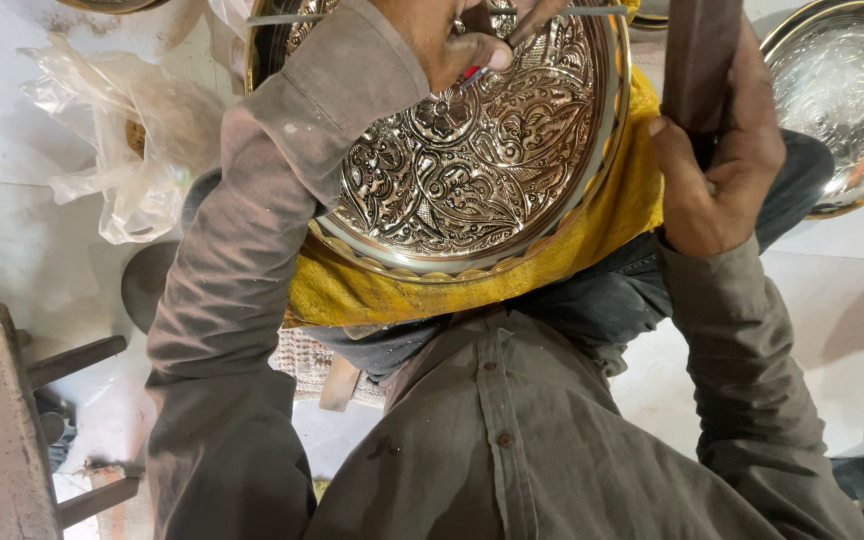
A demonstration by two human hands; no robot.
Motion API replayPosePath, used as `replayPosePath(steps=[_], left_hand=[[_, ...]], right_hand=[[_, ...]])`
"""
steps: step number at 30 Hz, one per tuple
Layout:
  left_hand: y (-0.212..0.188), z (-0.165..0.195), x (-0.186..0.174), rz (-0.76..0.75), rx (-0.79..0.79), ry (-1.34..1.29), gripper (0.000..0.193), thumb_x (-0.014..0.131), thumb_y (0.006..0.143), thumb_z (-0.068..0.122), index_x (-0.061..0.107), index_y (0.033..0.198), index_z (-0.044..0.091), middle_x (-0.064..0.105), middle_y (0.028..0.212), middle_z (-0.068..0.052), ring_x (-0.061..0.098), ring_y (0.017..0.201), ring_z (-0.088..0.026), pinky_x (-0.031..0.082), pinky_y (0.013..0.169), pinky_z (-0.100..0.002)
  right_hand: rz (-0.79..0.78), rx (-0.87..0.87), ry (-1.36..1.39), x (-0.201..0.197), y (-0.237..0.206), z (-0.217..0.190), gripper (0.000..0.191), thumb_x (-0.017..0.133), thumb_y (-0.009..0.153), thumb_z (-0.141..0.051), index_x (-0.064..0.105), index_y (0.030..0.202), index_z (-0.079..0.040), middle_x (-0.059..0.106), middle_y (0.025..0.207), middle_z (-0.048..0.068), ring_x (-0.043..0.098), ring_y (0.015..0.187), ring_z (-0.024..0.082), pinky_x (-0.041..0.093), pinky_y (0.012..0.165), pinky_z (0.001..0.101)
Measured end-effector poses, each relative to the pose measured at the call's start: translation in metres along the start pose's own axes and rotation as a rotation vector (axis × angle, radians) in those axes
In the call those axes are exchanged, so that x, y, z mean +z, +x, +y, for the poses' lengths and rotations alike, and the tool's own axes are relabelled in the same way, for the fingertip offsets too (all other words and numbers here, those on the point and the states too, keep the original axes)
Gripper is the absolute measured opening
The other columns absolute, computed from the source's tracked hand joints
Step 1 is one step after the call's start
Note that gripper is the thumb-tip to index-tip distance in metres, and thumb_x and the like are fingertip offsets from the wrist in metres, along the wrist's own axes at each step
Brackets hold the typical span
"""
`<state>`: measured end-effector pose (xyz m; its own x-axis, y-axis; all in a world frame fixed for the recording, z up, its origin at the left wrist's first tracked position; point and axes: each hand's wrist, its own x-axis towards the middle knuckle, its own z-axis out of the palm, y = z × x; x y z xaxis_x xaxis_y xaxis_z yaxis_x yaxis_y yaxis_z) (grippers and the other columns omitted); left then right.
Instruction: The person sits cross-legged on the floor with an ornate brass tray resting on a yellow cloth on their lap. They hold a long chisel against the tray's embossed floral patterns and tap or press it with a wooden rod held in the other hand, working detail into the engraved design across the tray surface.
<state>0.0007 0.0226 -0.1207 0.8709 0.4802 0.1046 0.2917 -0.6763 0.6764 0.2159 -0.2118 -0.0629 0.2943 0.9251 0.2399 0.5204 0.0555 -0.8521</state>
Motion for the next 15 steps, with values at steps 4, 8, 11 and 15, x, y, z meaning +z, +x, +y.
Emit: replayPosePath(steps=[4, 8, 11, 15], left_hand=[[-0.001, 0.005, -0.005, 0.001, -0.011, 0.044, 0.039, 0.078, 0.099, 0.041, 0.07, 0.12, 0.009, 0.075, 0.099, -0.013, 0.073, 0.086, -0.032, 0.056, 0.071, -0.046], [-0.008, 0.012, -0.009, 0.024, -0.064, 0.048, 0.041, 0.076, 0.102, 0.042, 0.068, 0.122, 0.008, 0.074, 0.099, -0.013, 0.073, 0.083, -0.03, 0.056, 0.07, -0.045], [-0.001, 0.012, -0.008, 0.041, -0.011, 0.072, 0.044, 0.079, 0.096, 0.043, 0.069, 0.119, 0.006, 0.075, 0.095, -0.014, 0.073, 0.081, -0.032, 0.055, 0.065, -0.047], [-0.001, 0.005, -0.004, -0.01, -0.066, 0.04, 0.045, 0.077, 0.1, 0.045, 0.068, 0.12, 0.006, 0.075, 0.101, -0.013, 0.073, 0.088, -0.032, 0.057, 0.073, -0.047]], right_hand=[[-0.116, 0.013, -0.34, -0.011, -0.003, 0.003, 0.07, 0.063, 0.098, 0.014, 0.044, 0.163, -0.006, 0.059, 0.134, 0.016, 0.066, 0.115, 0.02, 0.059, 0.1, 0.0323], [-0.153, -0.007, -0.345, -0.021, -0.006, 0.007, 0.07, 0.062, 0.097, 0.015, 0.047, 0.162, -0.006, 0.057, 0.127, 0.017, 0.064, 0.111, 0.022, 0.058, 0.097, 0.034], [-0.163, -0.015, -0.323, -0.022, -0.003, 0.009, 0.07, 0.062, 0.095, 0.015, 0.048, 0.161, -0.005, 0.057, 0.123, 0.017, 0.063, 0.107, 0.023, 0.057, 0.094, 0.0339], [-0.181, 0.021, -0.411, -0.02, -0.001, 0.012, 0.072, 0.065, 0.096, 0.01, 0.05, 0.164, -0.003, 0.058, 0.123, 0.017, 0.063, 0.105, 0.022, 0.055, 0.089, 0.0305]])
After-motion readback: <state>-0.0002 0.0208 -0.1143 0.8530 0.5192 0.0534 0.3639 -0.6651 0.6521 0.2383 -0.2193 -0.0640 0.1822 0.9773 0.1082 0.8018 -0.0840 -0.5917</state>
